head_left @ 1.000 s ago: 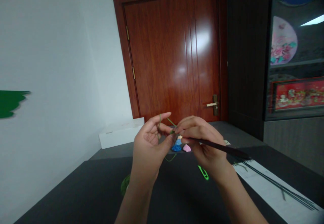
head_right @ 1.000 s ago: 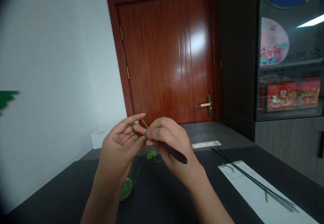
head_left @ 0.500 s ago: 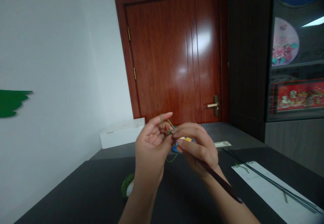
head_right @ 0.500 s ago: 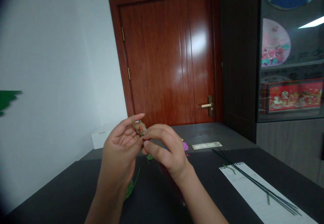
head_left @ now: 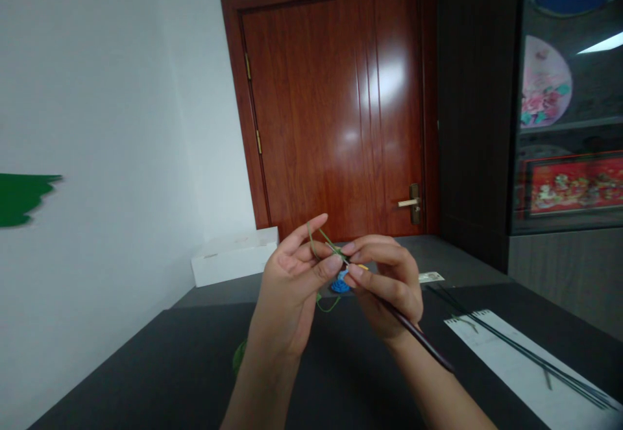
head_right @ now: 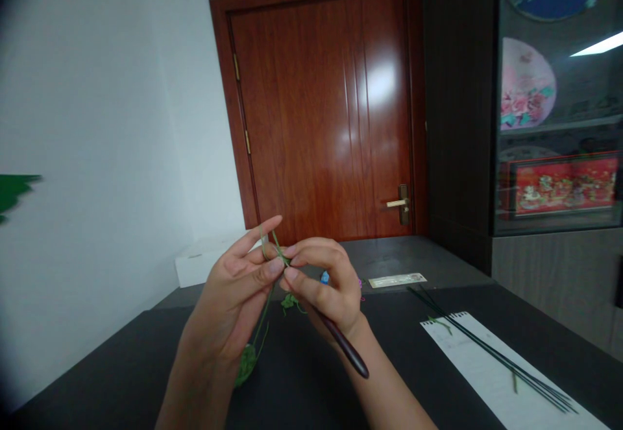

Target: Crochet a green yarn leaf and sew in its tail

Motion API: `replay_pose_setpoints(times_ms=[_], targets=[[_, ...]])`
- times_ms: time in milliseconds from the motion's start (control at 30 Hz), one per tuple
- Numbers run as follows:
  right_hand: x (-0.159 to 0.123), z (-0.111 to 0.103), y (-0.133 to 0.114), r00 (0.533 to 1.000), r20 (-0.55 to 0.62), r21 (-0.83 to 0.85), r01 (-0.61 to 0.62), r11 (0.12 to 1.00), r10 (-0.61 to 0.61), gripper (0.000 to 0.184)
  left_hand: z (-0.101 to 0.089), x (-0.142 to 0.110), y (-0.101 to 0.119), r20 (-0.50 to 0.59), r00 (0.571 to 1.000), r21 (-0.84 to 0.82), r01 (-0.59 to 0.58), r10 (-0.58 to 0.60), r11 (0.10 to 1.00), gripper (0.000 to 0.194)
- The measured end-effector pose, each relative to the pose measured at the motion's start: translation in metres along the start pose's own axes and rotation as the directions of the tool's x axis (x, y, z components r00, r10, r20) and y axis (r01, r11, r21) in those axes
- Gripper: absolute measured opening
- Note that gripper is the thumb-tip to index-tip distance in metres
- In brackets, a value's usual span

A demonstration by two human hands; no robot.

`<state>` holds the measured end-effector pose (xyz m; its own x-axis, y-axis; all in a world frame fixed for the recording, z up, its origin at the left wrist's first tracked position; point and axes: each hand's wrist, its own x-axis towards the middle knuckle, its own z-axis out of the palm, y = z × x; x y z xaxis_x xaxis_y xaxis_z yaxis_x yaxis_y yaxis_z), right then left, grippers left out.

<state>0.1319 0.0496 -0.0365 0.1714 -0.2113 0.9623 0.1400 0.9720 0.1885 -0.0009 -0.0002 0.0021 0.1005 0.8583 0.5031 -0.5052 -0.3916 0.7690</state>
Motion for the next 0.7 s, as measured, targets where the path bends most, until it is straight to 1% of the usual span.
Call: replay_pose_setpoints(times_ms=[100,167,233,300,333,367,467,567,600,633,667,700], targets=[[0.0,0.002,0.002,0.998,-0.05,-0.045,0.023,0.999,-0.025,0.023,0.003,-0.002,0.0,-0.006,1.0,0.03,-0.011,0.011,0.999,0.078],[-0.001,0.004,0.003,0.996,-0.06,-0.122,0.053,0.991,-0.06,0.024,0.006,-0.002,-0.001,-0.014,0.998,0.065,-0.053,0.054,0.996,0.078],[0.0,0.006,0.003,0.992,-0.057,-0.242,0.1,0.965,-0.117,0.025,0.009,-0.002,-0.004,-0.03,0.986,0.144,-0.156,0.162,0.977,0.075],[0.002,0.008,0.002,0.985,-0.039,-0.337,0.143,0.931,-0.166,0.024,0.011,-0.001,-0.006,-0.038,0.952,0.267,-0.282,0.303,0.922,0.073],[0.003,0.009,0.0,0.985,-0.029,-0.361,0.148,0.921,-0.17,0.023,0.012,0.0,-0.006,-0.032,0.933,0.326,-0.329,0.358,0.886,0.074],[0.005,0.009,-0.001,0.987,-0.019,-0.371,0.139,0.918,-0.157,0.022,0.012,0.001,-0.007,-0.021,0.921,0.376,-0.354,0.39,0.857,0.075],[0.012,0.005,-0.008,0.999,0.013,-0.373,0.048,0.927,-0.046,0.018,0.009,0.003,-0.007,0.015,0.916,0.463,-0.362,0.401,0.809,0.078],[0.015,-0.002,-0.012,0.998,0.051,-0.353,-0.022,0.935,0.043,0.012,0.002,0.005,-0.006,0.038,0.917,0.519,-0.357,0.396,0.777,0.076],[0.016,-0.004,-0.012,0.995,0.046,-0.34,-0.067,0.938,0.088,0.01,0.0,0.006,-0.006,0.047,0.919,0.524,-0.356,0.391,0.774,0.075],[0.016,-0.006,-0.011,0.987,0.026,-0.317,-0.143,0.938,0.159,0.007,-0.002,0.006,-0.006,0.058,0.923,0.518,-0.353,0.38,0.779,0.074],[0.016,-0.008,-0.01,0.965,-0.007,-0.271,-0.253,0.929,0.261,0.005,-0.005,0.007,-0.006,0.073,0.929,0.5,-0.35,0.364,0.792,0.073],[0.016,-0.009,-0.008,0.923,-0.04,-0.191,-0.383,0.904,0.382,0.006,-0.007,0.008,-0.006,0.092,0.936,0.471,-0.343,0.341,0.813,0.073]])
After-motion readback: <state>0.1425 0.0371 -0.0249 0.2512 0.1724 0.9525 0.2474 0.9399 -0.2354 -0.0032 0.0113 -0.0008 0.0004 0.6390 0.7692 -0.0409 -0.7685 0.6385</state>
